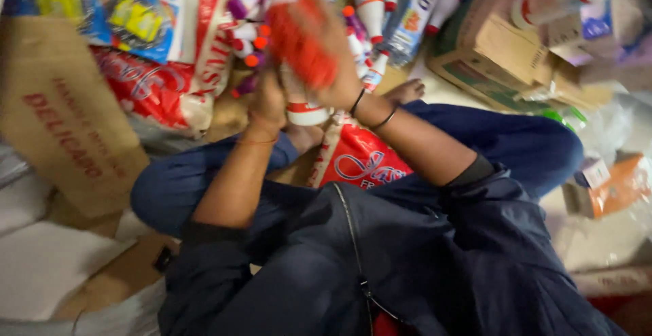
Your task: Cleaning and organizing various bottled products using a cloth in a storage area.
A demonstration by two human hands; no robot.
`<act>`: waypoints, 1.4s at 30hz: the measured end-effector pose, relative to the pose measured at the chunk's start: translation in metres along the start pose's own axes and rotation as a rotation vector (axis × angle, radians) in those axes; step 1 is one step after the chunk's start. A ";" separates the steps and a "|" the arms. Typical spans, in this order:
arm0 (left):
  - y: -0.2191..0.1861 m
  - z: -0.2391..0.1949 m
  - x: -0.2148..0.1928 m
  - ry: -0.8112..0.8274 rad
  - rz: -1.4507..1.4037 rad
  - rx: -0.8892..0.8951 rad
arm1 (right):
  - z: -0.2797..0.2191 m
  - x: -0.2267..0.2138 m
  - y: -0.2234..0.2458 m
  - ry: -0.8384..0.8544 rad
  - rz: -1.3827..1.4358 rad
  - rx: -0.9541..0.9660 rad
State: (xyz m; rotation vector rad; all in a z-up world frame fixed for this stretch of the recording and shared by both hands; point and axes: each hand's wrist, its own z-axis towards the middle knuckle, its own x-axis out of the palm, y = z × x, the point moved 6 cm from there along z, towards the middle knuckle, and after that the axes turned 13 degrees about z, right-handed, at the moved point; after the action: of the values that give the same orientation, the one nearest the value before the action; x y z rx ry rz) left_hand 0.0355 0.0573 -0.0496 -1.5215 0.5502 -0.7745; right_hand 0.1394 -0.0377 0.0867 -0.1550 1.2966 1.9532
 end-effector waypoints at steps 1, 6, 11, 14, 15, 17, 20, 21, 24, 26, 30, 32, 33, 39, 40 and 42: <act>-0.014 -0.002 0.005 -0.045 -0.059 -0.130 | 0.013 -0.011 -0.005 -0.078 0.082 0.063; 0.032 0.003 -0.007 -0.064 -0.020 -0.144 | 0.012 -0.005 0.013 -0.174 0.126 0.145; -0.037 0.012 0.015 0.170 -0.699 -0.241 | -0.067 0.033 0.066 0.062 0.007 0.088; -0.019 0.011 -0.009 -0.109 0.582 0.617 | -0.067 0.034 0.050 0.046 -0.031 0.024; -0.037 0.005 -0.004 -0.111 0.583 0.614 | -0.055 0.030 0.044 0.049 -0.029 0.024; -0.058 0.004 0.015 0.085 0.512 0.342 | -0.029 0.012 0.028 -0.064 0.164 0.090; -0.050 -0.001 0.025 0.137 -0.097 -0.129 | 0.011 -0.009 -0.005 -0.157 0.102 0.047; -0.045 -0.001 0.026 0.142 -0.097 -0.130 | 0.014 -0.008 -0.004 -0.161 0.100 0.049; -0.028 0.000 0.019 0.094 -0.191 -0.157 | 0.008 0.000 -0.003 -0.229 0.195 0.150; -0.015 0.002 0.010 -0.017 -0.284 -0.141 | -0.017 0.016 0.017 -0.194 0.067 0.017; -0.048 0.014 0.017 0.191 -0.484 -0.165 | -0.074 0.039 0.042 -0.009 -0.005 0.102; -0.052 0.014 0.003 0.022 0.039 0.129 | -0.079 0.037 0.041 0.099 -0.068 0.042; -0.052 0.008 0.006 0.030 0.036 0.129 | -0.068 0.032 0.035 0.094 -0.073 0.046; -0.022 -0.012 0.028 0.062 -0.126 -0.260 | 0.008 -0.019 0.010 -0.158 0.024 0.034; -0.025 -0.012 0.029 0.050 -0.108 -0.227 | 0.010 -0.021 0.005 -0.186 0.014 0.126; -0.009 -0.015 0.024 0.044 -0.094 -0.205 | 0.005 -0.022 0.013 -0.216 0.002 0.231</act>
State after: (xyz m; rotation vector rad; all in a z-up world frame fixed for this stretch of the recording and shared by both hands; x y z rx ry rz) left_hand 0.0390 0.0307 -0.0377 -1.7325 0.6087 -0.8457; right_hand 0.1475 -0.0473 0.1091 0.1661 1.3635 1.7515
